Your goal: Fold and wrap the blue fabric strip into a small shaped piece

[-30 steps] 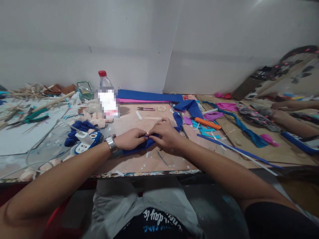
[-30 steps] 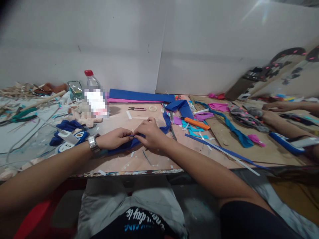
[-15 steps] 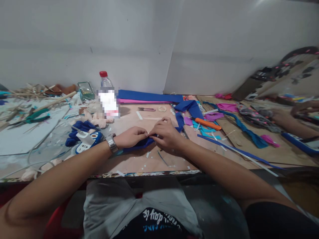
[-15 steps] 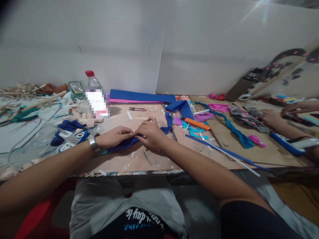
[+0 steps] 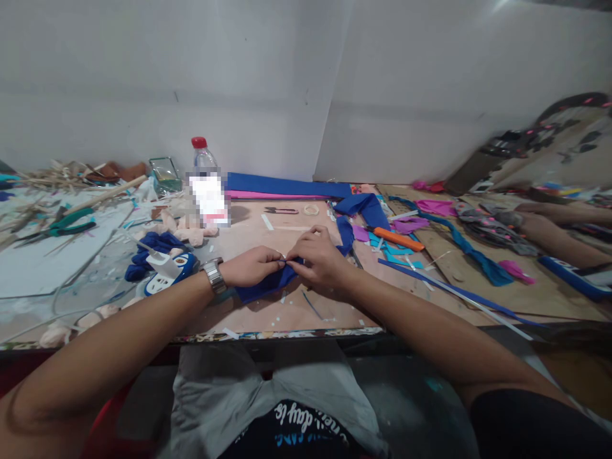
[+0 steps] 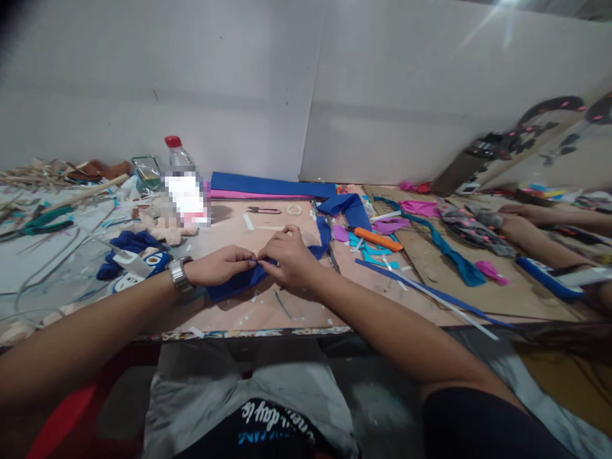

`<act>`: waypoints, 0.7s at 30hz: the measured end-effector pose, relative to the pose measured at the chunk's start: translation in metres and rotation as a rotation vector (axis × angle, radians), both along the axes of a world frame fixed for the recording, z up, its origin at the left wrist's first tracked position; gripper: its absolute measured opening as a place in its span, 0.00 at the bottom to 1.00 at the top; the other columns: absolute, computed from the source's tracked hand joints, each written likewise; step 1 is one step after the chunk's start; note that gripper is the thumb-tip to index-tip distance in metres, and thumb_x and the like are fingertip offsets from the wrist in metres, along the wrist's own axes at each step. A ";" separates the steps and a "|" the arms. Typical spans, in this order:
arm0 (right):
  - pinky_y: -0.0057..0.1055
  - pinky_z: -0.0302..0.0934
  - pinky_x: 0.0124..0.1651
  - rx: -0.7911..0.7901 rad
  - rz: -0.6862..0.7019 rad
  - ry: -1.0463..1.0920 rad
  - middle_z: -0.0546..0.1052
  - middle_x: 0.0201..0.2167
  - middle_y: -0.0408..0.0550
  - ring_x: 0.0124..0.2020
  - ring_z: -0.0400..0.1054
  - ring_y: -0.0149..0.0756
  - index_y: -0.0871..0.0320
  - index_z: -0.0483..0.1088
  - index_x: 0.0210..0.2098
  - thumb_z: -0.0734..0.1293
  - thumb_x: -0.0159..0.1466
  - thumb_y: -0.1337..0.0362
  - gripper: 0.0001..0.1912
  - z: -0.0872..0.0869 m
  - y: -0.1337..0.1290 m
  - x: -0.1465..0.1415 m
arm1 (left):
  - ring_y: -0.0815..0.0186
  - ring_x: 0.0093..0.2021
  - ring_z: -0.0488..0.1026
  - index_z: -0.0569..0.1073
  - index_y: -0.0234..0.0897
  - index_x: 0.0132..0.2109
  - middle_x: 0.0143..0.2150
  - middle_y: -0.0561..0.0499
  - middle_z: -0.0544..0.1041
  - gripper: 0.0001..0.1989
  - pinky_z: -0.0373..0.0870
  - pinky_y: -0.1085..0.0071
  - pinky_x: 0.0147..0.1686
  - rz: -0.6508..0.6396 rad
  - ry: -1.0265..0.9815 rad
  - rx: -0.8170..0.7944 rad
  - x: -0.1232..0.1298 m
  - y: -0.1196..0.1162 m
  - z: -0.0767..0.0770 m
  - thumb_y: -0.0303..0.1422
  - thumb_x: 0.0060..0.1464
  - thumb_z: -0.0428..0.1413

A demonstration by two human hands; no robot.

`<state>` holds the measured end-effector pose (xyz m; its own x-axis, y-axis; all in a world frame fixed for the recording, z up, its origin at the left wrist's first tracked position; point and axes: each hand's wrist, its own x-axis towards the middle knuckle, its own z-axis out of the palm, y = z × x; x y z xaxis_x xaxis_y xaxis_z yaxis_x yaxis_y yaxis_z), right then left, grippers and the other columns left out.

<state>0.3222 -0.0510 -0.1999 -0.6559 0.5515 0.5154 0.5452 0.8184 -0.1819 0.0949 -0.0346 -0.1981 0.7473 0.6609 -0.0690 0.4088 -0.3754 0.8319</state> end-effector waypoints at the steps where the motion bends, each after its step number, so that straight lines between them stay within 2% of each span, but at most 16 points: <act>1: 0.45 0.44 0.58 0.015 0.002 -0.012 0.83 0.34 0.44 0.40 0.70 0.38 0.55 0.76 0.37 0.69 0.68 0.65 0.03 0.001 0.000 0.000 | 0.66 0.32 0.69 0.78 0.34 0.41 0.34 0.47 0.78 0.18 0.66 0.69 0.35 0.000 -0.010 0.002 0.000 0.000 0.000 0.42 0.66 0.49; 9: 0.46 0.46 0.58 0.094 0.023 -0.022 0.81 0.33 0.45 0.39 0.70 0.37 0.56 0.76 0.37 0.68 0.69 0.64 0.04 0.004 -0.004 -0.001 | 0.65 0.31 0.69 0.78 0.34 0.41 0.34 0.47 0.78 0.15 0.66 0.69 0.35 0.014 0.001 -0.001 0.001 -0.004 0.003 0.36 0.64 0.48; 13: 0.46 0.46 0.59 0.084 0.016 -0.022 0.81 0.33 0.45 0.39 0.70 0.38 0.56 0.76 0.37 0.68 0.69 0.65 0.04 0.005 -0.006 -0.001 | 0.64 0.33 0.70 0.78 0.33 0.42 0.35 0.47 0.79 0.14 0.67 0.68 0.36 0.022 0.041 0.000 0.002 -0.002 0.002 0.38 0.63 0.51; 17: 0.47 0.45 0.60 0.062 0.036 -0.031 0.82 0.36 0.46 0.41 0.70 0.38 0.55 0.77 0.41 0.67 0.70 0.65 0.05 0.006 -0.008 -0.001 | 0.64 0.35 0.70 0.78 0.33 0.43 0.36 0.48 0.79 0.15 0.68 0.69 0.38 0.018 0.017 -0.030 0.002 -0.003 0.004 0.38 0.62 0.51; 21: 0.47 0.45 0.61 0.046 0.044 -0.037 0.82 0.37 0.46 0.42 0.71 0.38 0.55 0.76 0.42 0.67 0.70 0.66 0.05 0.008 -0.010 -0.001 | 0.65 0.34 0.69 0.76 0.33 0.40 0.35 0.49 0.78 0.14 0.67 0.69 0.37 0.023 -0.003 -0.074 0.001 -0.004 0.007 0.38 0.61 0.51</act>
<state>0.3211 -0.0607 -0.1915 -0.6982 0.4979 0.5145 0.5138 0.8489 -0.1241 0.0964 -0.0388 -0.1908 0.7322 0.6712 -0.1156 0.4137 -0.3035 0.8583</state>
